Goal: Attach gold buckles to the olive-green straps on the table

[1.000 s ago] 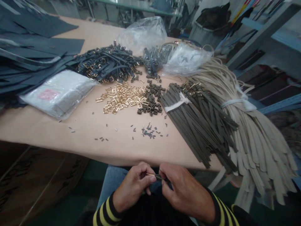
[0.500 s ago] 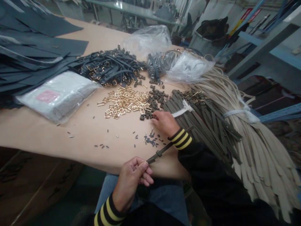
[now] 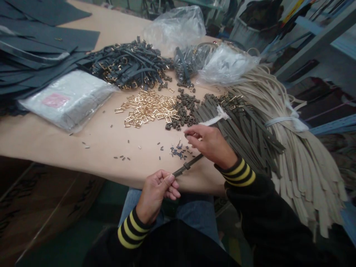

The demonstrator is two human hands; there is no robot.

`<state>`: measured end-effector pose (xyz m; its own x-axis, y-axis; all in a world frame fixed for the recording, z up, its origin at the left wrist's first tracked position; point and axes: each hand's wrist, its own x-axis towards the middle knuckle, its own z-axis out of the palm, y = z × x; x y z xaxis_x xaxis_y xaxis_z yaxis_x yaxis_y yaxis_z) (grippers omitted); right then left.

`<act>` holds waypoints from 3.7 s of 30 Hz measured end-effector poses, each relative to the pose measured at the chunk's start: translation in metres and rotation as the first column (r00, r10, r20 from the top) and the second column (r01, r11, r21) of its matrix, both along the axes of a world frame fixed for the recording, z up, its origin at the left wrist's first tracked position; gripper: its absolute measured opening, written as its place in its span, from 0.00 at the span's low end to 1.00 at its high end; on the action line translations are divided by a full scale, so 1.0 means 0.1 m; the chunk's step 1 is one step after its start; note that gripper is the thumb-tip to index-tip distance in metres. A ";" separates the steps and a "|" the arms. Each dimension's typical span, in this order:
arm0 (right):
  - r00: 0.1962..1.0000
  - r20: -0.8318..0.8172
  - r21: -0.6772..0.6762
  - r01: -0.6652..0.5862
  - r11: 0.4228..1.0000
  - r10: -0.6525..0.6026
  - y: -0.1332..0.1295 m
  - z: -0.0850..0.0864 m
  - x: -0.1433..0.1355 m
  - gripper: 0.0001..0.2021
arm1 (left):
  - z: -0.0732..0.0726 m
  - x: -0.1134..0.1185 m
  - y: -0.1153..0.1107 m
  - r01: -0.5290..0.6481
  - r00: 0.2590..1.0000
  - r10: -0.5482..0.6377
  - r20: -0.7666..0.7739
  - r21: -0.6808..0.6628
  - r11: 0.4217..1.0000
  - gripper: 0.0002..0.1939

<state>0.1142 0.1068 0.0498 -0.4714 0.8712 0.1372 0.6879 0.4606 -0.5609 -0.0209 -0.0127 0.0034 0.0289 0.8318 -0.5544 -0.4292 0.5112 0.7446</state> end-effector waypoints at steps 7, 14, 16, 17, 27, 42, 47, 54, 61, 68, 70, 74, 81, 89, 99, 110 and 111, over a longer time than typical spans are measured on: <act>0.946 -0.299 -0.416 -0.013 0.909 -0.123 -0.81 -0.15 0.20 0.08 | 0.00 0.05 -0.05 0.020 1.000 -0.020 0.002 0.027 0.999 0.12; 0.882 -0.378 -0.560 0.025 0.828 -0.282 -0.91 -0.28 0.19 0.07 | 0.00 0.10 -0.13 0.061 0.998 -0.059 -0.022 0.064 0.996 0.12; 0.868 -0.397 -0.590 0.009 0.807 -0.300 -0.90 -0.29 0.20 0.08 | 0.01 0.10 -0.14 0.059 0.998 -0.057 -0.029 0.068 0.996 0.12; 0.860 -0.408 -0.605 -0.003 0.796 -0.307 -0.91 -0.29 0.21 0.08 | 0.01 0.10 -0.14 0.059 0.998 -0.057 -0.030 0.069 0.996 0.12; 0.908 -0.352 -0.465 0.044 0.884 -0.229 -0.96 -0.30 0.21 0.06 | -0.01 0.10 -0.14 0.088 0.992 -0.079 -0.099 0.088 0.992 0.11; 0.946 -0.300 -0.366 0.003 0.931 -0.121 -0.97 -0.27 0.20 0.04 | 0.00 0.10 -0.12 0.136 0.984 -0.120 -0.129 0.124 0.983 0.11; 0.955 -0.273 -0.332 0.019 0.943 -0.115 -0.96 -0.28 0.19 0.04 | -0.01 0.10 -0.13 0.148 0.983 -0.133 -0.123 0.126 0.981 0.11; 0.956 -0.277 -0.322 0.001 0.947 -0.095 -0.97 -0.25 0.17 0.03 | -0.03 0.09 -0.13 0.156 0.983 -0.138 -0.118 0.155 0.976 0.13; 0.942 -0.321 -0.394 -0.038 0.918 -0.099 -0.96 -0.21 0.16 0.02 | -0.06 0.10 -0.11 0.140 0.988 -0.126 -0.094 0.161 0.977 0.13; 0.905 -0.413 -0.634 -0.200 0.747 -0.107 -0.90 -0.19 0.28 0.10 | -0.11 0.08 -0.12 0.141 0.990 -0.138 -0.031 0.147 0.979 0.13; 0.914 -0.389 -0.634 -0.172 0.754 -0.119 -0.90 -0.19 0.29 0.10 | -0.12 0.08 -0.12 0.156 0.988 -0.152 -0.034 0.147 0.977 0.13; 0.949 -0.302 -0.560 -0.097 0.823 -0.094 -0.94 -0.21 0.25 0.09 | -0.11 0.09 -0.13 0.201 0.979 -0.195 -0.055 0.157 0.967 0.13; 0.972 -0.231 -0.459 -0.061 0.886 -0.053 -0.97 -0.22 0.23 0.09 | -0.12 0.07 -0.13 0.229 0.973 -0.217 -0.080 0.181 0.957 0.11; 0.990 -0.140 -0.370 -0.070 0.926 0.019 -0.99 -0.20 0.26 0.13 | -0.13 0.07 -0.11 0.228 0.973 -0.216 -0.085 0.183 0.956 0.11; 0.982 -0.146 -0.356 -0.165 0.920 0.120 -0.98 -0.18 0.26 0.11 | -0.15 0.07 -0.13 0.287 0.958 -0.273 -0.091 0.230 0.930 0.10; 0.979 -0.202 -0.565 -0.098 0.819 -0.022 -0.92 -0.18 0.30 0.04 | -0.18 0.05 -0.11 0.346 0.936 -0.350 -0.036 0.272 0.898 0.08; 0.979 -0.205 -0.573 -0.114 0.812 -0.008 -0.92 -0.19 0.30 0.04 | -0.19 0.05 -0.12 0.341 0.938 -0.346 -0.034 0.284 0.896 0.08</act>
